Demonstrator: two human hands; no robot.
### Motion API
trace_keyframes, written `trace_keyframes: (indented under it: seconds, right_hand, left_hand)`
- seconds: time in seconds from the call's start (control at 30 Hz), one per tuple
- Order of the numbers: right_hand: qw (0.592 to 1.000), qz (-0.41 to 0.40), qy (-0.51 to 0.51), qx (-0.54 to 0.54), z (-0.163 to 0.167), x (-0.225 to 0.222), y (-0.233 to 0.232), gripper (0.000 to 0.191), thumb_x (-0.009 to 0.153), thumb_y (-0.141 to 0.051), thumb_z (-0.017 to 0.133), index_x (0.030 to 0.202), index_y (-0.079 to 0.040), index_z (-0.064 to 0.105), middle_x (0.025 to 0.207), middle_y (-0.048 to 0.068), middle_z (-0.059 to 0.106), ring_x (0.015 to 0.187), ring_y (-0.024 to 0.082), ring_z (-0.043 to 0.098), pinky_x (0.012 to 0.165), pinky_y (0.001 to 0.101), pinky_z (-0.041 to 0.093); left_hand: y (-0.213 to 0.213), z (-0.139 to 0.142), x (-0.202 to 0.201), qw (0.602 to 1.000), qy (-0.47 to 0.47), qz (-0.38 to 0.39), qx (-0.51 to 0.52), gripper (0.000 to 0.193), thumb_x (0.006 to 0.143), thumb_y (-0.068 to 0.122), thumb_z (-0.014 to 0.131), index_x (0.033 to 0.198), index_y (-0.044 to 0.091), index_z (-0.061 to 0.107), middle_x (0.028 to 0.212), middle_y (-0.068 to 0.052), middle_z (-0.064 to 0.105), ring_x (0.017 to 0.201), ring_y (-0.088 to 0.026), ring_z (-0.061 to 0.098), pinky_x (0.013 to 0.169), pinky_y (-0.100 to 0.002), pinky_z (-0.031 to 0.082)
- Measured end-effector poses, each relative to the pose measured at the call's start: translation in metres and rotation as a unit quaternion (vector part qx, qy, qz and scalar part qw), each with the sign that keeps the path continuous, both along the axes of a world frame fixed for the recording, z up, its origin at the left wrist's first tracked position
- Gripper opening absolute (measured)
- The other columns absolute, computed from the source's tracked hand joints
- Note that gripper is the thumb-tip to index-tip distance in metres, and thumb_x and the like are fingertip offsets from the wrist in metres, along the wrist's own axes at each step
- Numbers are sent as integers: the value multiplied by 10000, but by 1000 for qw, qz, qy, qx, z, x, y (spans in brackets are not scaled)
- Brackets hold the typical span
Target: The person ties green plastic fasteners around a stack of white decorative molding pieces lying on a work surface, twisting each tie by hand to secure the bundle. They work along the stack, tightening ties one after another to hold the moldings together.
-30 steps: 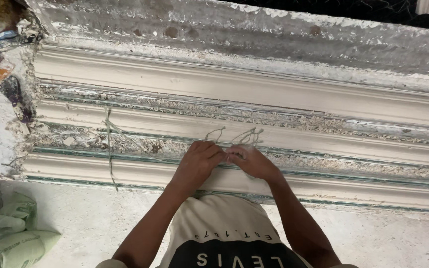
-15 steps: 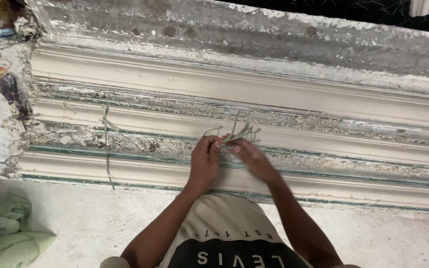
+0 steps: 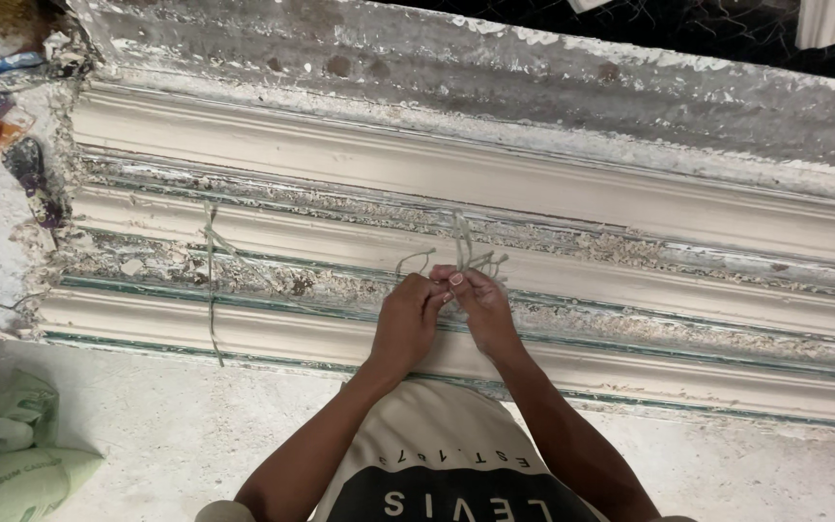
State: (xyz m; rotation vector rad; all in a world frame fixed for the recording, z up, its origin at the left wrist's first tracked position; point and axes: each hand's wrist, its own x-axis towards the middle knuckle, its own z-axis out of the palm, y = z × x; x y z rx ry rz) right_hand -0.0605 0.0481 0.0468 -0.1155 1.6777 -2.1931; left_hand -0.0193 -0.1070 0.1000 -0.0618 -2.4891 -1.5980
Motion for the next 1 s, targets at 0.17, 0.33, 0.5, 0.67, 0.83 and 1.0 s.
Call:
trace_keyframes:
  seconds: [0.17,0.33,0.5,0.67,0.83,1.0]
  right_hand:
    - [998,-41,-47,-6,-7,-4,5,335,1063,-252,645,1208,40,717,982,82,705,920,132,649,877,310,521]
    - [998,9,-43,39,10,-12,17,304,1012,-247,689,1112,35,744,956,70,744,914,113,664,894,302,535]
    - [990,109,-62,59,27,-14,33,281,996,-248,672,1095,2,754,979,56,773,926,114,692,915,307,556]
    - [950,284,-86,93,17,-23,55,227,939,-156,707,1102,-2,748,1027,72,772,940,143,692,900,323,550]
    - [909,376,-73,164,15,-25,59,275,928,-162,710,1163,-20,724,1079,71,779,987,146,702,917,313,545]
    - [902,383,-63,190,20,-28,66,303,944,-196,721,1193,-23,725,1125,79,783,1031,137,705,949,306,545]
  left_hand:
    - [1,8,2,994,51,-45,-84,113,950,99,679,1011,6,661,911,-158,632,880,-362,616,781,-470,491]
    - [-2,21,5,984,115,-55,-125,150,903,70,699,1022,4,638,944,-144,615,882,-334,613,772,-452,501]
    - [-18,38,3,944,270,-109,-156,223,893,41,719,1111,18,682,1117,-129,643,1049,-314,642,904,-431,546]
    - [-28,45,4,892,335,-223,-208,224,842,88,757,1061,90,708,1209,-92,651,1125,-297,663,966,-423,568]
    - [-31,41,4,871,358,-258,-215,228,850,139,744,1071,179,705,1305,-61,653,1129,-272,684,904,-407,588]
    - [-30,31,6,897,292,-247,-220,206,901,158,746,1104,189,733,1311,-26,666,919,-192,703,670,-343,588]
